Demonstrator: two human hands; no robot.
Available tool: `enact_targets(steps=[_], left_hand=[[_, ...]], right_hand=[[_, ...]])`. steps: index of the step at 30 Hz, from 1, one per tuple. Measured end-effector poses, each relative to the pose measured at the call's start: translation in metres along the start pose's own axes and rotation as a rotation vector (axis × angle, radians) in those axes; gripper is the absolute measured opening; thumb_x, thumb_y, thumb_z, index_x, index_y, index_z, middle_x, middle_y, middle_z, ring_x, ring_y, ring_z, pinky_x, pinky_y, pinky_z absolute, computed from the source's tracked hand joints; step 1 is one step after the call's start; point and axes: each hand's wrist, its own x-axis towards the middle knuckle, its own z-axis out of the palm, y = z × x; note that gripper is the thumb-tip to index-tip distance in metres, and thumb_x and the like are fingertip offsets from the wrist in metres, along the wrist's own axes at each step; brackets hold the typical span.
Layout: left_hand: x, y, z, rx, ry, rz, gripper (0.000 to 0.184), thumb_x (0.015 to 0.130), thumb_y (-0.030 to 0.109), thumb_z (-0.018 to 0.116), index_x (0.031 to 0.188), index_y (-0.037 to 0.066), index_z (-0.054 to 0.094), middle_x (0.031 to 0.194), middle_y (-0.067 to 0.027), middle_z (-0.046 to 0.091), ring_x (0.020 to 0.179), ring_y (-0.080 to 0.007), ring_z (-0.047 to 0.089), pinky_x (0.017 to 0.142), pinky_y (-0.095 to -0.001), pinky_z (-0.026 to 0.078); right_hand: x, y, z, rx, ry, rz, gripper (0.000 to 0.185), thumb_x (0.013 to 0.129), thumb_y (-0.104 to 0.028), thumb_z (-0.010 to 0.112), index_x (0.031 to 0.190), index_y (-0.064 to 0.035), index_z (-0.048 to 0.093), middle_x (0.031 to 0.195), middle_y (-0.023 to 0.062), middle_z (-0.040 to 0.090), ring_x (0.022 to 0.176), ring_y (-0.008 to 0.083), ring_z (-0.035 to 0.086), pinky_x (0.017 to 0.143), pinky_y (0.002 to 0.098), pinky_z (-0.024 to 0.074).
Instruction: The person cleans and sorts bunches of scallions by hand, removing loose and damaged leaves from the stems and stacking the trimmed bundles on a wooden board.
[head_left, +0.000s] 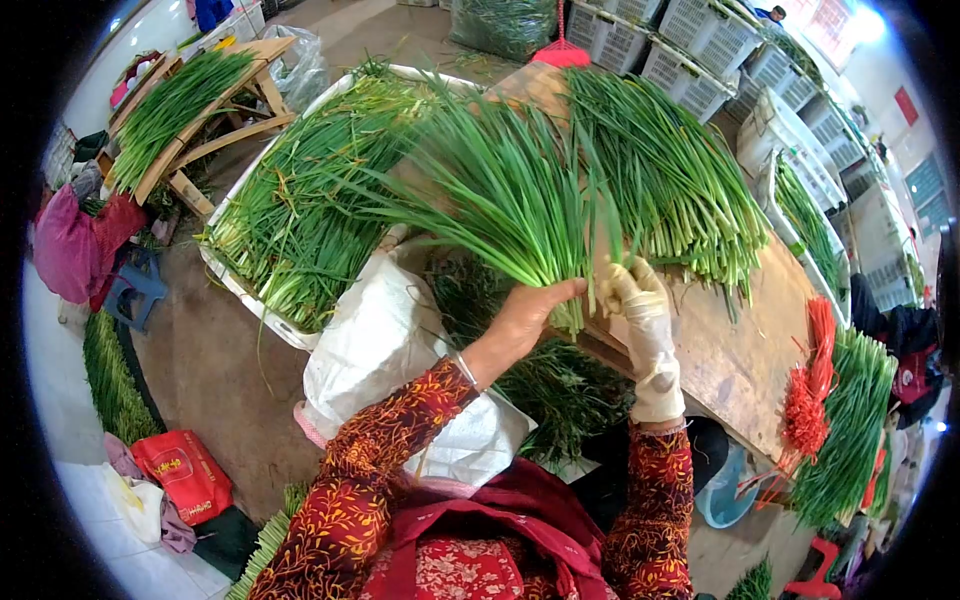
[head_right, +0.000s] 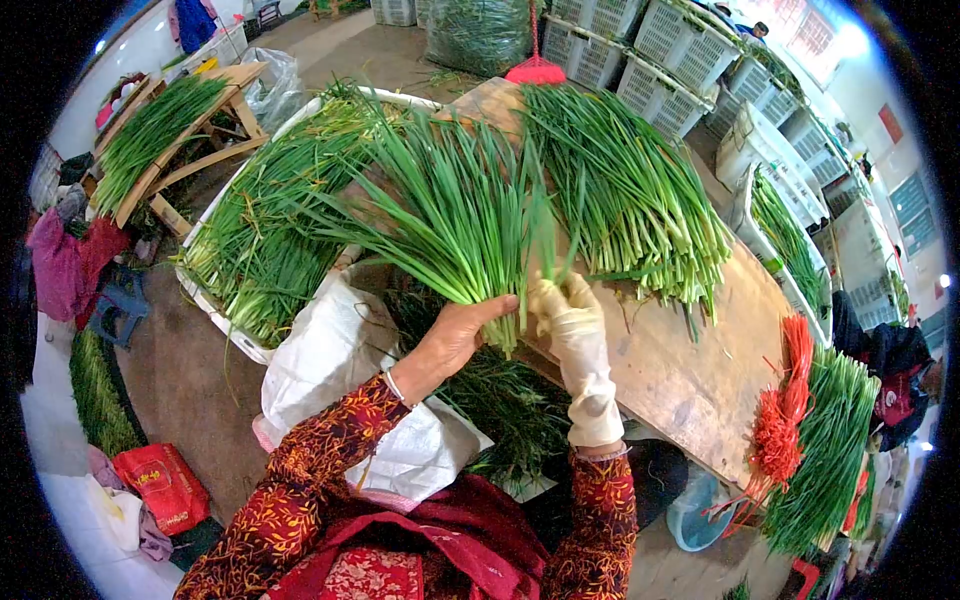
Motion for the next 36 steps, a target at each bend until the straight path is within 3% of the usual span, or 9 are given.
enact_targets(steps=[4,11,15,22,24,28,33,36], left_hand=[[0.001,0.001,0.004,-0.026,-0.006,0.031,0.028,0.079,0.007,0.062,0.105,0.0,0.055,0.099,-0.0047,0.06,0.086,-0.0124,0.058,0.077,-0.0264,0.047],[-0.005,0.01,0.006,0.001,-0.026,-0.018,0.029,0.081,0.009,0.059,0.109,0.0,0.054,0.104,-0.0045,0.059,0.089,-0.0122,0.057,0.079,-0.0269,0.047],[-0.009,0.016,0.011,-0.028,-0.072,-0.072,0.035,0.081,0.011,0.059,0.114,0.002,0.051,0.105,-0.0054,0.059,0.09,-0.0126,0.057,0.078,-0.027,0.047],[-0.009,0.005,0.01,-0.044,0.049,-0.107,0.028,0.082,0.01,0.06,0.108,0.003,0.053,0.094,-0.0062,0.061,0.079,-0.0137,0.061,0.063,-0.0271,0.052],[-0.01,0.007,0.016,-0.256,-0.098,-0.137,0.025,0.081,0.011,0.06,0.104,0.002,0.054,0.093,-0.0059,0.061,0.079,-0.0148,0.061,0.065,-0.0286,0.052],[-0.006,0.012,0.018,-0.266,-0.02,-0.139,0.023,0.082,0.012,0.06,0.102,0.003,0.055,0.092,-0.0058,0.061,0.081,-0.0152,0.06,0.072,-0.0315,0.051],[-0.006,0.023,0.019,-0.219,0.101,-0.158,0.019,0.081,0.014,0.061,0.097,0.005,0.058,0.086,-0.003,0.061,0.075,-0.0137,0.059,0.066,-0.0282,0.05],[-0.004,0.034,0.014,-0.152,0.057,-0.157,0.018,0.081,0.014,0.062,0.095,0.005,0.058,0.084,-0.0023,0.061,0.073,-0.0129,0.059,0.065,-0.0275,0.05]], right_hand=[[-0.001,0.007,0.007,-0.154,0.034,-0.012,0.022,0.086,-0.015,0.056,0.103,-0.0015,0.054,0.073,-0.0032,0.054,0.054,0.0021,0.042,0.046,0.015,0.0321],[-0.002,0.009,-0.001,-0.147,-0.008,0.076,0.023,0.085,-0.017,0.057,0.103,-0.0017,0.055,0.068,-0.0045,0.053,0.053,0.0021,0.042,0.046,0.0154,0.0313],[0.003,0.013,-0.01,-0.202,-0.045,-0.007,0.024,0.084,-0.018,0.059,0.1,-0.0013,0.056,0.068,-0.0046,0.053,0.052,0.0021,0.042,0.046,0.0151,0.0316],[-0.005,0.002,-0.018,0.261,-0.117,0.135,0.013,0.084,-0.016,0.057,0.092,-0.0052,0.058,0.07,-0.0017,0.056,0.055,0.0059,0.047,0.048,0.0178,0.0372],[-0.01,-0.002,-0.012,0.287,-0.173,0.233,0.015,0.084,-0.018,0.057,0.091,-0.005,0.057,0.069,-0.0018,0.055,0.052,0.0056,0.045,0.048,0.0179,0.0357],[-0.019,-0.005,-0.011,0.231,-0.137,0.162,0.014,0.085,-0.02,0.057,0.085,-0.006,0.056,0.063,-0.0034,0.05,0.047,0.0046,0.036,0.047,0.0185,0.0319],[-0.048,-0.013,-0.02,0.197,-0.1,0.089,0.014,0.085,-0.02,0.057,0.083,-0.0061,0.053,0.057,-0.0037,0.044,0.046,0.0061,0.036,0.047,0.0191,0.032],[-0.074,-0.014,-0.036,0.296,-0.059,-0.01,0.011,0.085,-0.016,0.056,0.084,-0.0061,0.053,0.052,-0.0036,0.041,0.043,0.0086,0.037,0.041,0.0229,0.0315]])
